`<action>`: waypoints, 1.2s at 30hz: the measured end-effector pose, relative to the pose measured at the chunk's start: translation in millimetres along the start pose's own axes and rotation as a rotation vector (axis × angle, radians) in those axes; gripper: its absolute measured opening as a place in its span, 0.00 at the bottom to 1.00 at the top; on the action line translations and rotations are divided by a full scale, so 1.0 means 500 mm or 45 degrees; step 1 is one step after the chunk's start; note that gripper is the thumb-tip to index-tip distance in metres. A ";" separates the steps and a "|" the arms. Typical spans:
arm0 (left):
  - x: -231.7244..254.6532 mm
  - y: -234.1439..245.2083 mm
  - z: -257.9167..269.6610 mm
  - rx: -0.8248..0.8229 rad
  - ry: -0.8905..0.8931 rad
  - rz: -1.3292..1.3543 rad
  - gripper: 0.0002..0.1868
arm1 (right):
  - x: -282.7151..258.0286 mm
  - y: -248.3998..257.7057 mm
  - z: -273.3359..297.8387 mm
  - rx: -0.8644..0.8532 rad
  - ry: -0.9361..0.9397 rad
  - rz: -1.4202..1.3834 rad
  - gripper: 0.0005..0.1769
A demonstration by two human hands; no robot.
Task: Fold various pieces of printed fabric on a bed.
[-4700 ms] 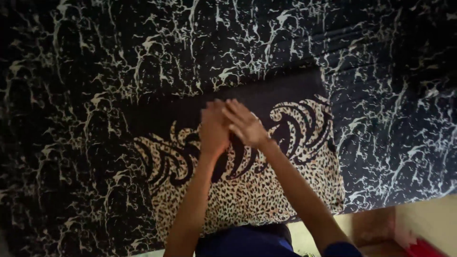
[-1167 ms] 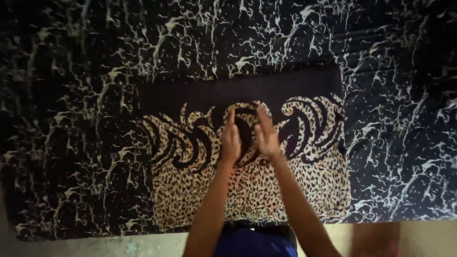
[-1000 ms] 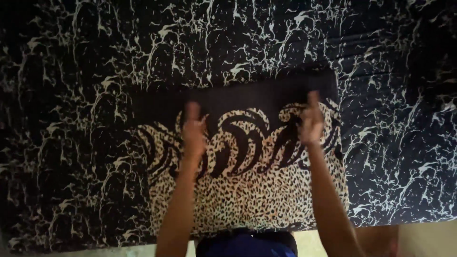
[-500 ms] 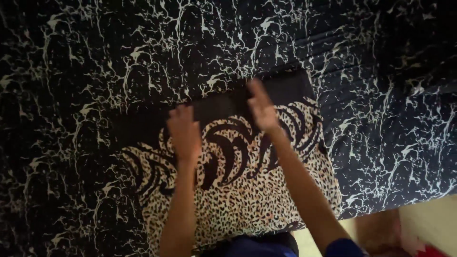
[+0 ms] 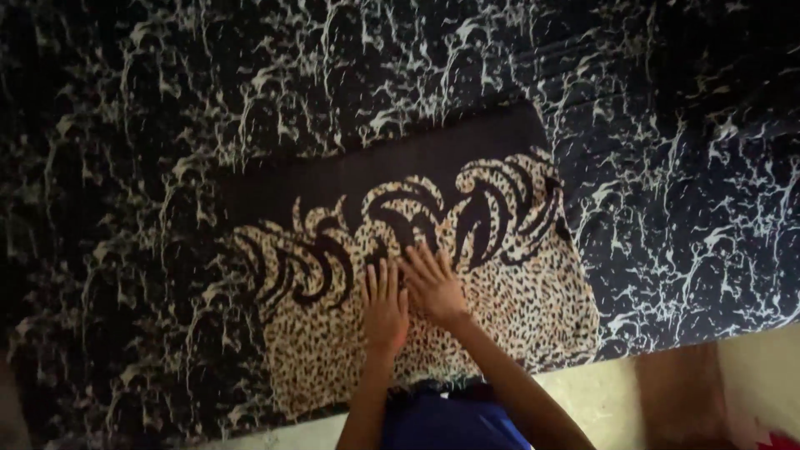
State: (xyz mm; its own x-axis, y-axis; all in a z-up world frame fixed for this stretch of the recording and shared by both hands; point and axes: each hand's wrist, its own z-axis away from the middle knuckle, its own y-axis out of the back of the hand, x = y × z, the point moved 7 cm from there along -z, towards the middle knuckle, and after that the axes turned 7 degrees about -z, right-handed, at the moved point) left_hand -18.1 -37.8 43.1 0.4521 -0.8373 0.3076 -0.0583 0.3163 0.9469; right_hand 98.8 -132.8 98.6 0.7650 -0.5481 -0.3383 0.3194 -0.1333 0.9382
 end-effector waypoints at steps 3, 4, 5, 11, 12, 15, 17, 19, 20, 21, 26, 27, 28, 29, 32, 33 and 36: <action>-0.017 0.022 0.054 -0.303 0.172 -0.216 0.27 | 0.063 0.026 0.074 -0.177 -0.208 -0.049 0.21; -0.056 0.019 0.081 -0.594 0.401 -0.425 0.25 | 0.111 0.033 0.111 -0.291 -0.401 0.006 0.17; -0.118 -0.001 0.130 -0.594 0.409 -0.420 0.25 | 0.177 0.006 0.170 -0.295 -0.394 0.010 0.17; -0.339 -0.009 0.282 0.221 0.467 -0.308 0.34 | 0.369 -0.027 0.383 0.223 -0.624 0.078 0.33; -0.335 -0.024 0.292 0.237 0.478 -0.261 0.36 | 0.359 -0.037 0.399 0.291 -0.691 0.039 0.34; -0.199 0.021 0.267 0.062 0.537 -0.136 0.38 | 0.246 -0.119 0.349 0.167 -0.668 0.100 0.37; -0.104 0.009 0.270 -0.140 0.574 -0.051 0.39 | 0.111 -0.164 0.308 -0.028 -0.592 0.206 0.40; 0.020 -0.020 0.292 0.156 -0.004 0.117 0.37 | -0.104 -0.175 0.277 -0.091 -0.021 0.340 0.39; 0.020 -0.035 0.302 0.158 0.008 0.114 0.37 | -0.106 -0.185 0.282 -0.094 -0.009 0.337 0.39; 0.017 -0.045 0.318 0.189 0.007 0.075 0.35 | -0.122 -0.179 0.289 0.084 0.058 0.081 0.35; -0.113 0.080 0.365 -0.411 0.607 0.257 0.32 | 0.061 -0.135 0.355 -0.136 -0.317 -0.206 0.24; -0.174 0.094 0.383 -0.224 0.611 0.120 0.30 | 0.131 -0.136 0.387 -0.060 -0.334 0.189 0.27; -0.229 0.110 0.405 -0.036 0.607 -0.018 0.28 | 0.196 -0.134 0.420 0.019 -0.347 0.584 0.30; -0.314 0.046 0.451 -0.027 0.608 -0.017 0.28 | 0.223 -0.110 0.445 0.027 -0.343 0.586 0.30; -0.489 -0.015 0.530 0.237 0.667 -0.136 0.34 | 0.348 -0.069 0.531 0.118 -0.786 0.155 0.26; -0.511 -0.008 0.547 0.256 0.773 0.003 0.37 | 0.382 -0.065 0.562 0.298 -0.893 0.092 0.29; -0.471 0.017 0.543 0.503 0.742 0.011 0.38 | 0.371 -0.071 0.568 0.481 -1.017 0.057 0.33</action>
State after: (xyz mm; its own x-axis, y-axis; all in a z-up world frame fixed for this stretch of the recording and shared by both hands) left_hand -366.6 40.9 4.1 0.8470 -0.4250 0.3194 -0.3332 0.0438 0.9418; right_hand 70.4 -464.3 23.4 0.1079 -0.9537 -0.2807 -0.0156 -0.2840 0.9587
